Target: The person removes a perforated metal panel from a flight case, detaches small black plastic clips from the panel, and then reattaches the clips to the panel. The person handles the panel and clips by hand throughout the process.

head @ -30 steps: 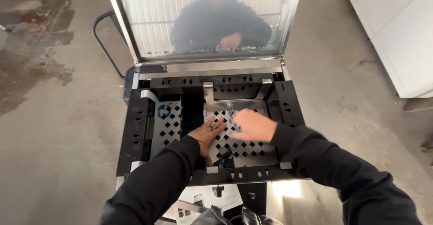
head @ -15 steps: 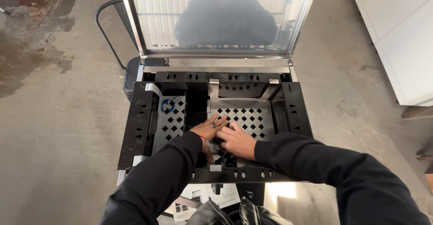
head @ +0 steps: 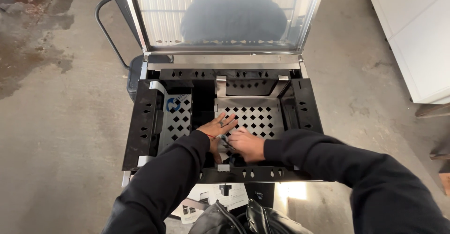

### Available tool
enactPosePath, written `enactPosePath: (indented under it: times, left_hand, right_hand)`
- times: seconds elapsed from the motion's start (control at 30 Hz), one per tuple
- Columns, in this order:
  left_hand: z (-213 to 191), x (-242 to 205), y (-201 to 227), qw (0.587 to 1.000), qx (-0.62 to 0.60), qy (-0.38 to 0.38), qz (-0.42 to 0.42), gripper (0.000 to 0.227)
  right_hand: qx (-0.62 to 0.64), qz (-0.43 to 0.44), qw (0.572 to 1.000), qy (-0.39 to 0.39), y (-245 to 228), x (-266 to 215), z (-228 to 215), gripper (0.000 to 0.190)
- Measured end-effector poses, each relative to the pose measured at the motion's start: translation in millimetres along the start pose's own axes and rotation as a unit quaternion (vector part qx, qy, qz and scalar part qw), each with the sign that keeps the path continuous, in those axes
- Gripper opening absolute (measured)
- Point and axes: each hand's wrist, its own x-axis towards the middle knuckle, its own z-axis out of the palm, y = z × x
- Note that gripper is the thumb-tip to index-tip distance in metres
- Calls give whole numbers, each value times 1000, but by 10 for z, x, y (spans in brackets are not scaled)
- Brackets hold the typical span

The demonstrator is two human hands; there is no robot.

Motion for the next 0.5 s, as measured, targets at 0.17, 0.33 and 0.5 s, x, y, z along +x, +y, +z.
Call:
enactPosePath:
  times: [0.17,0.33,0.5]
  left_hand:
    - [300,158,-245,997,-17,69,45,160]
    - [164,170,-140,999,-28,6,22,167]
    - [1061,754,-765,983,94,150,43,102]
  right_hand:
    - [-30,65,995,62,96,-20,-482,24]
    - [-109,37,992,48,12,15,-169,16]
    - [-234,-55,969,62,-69,137,-1,15]
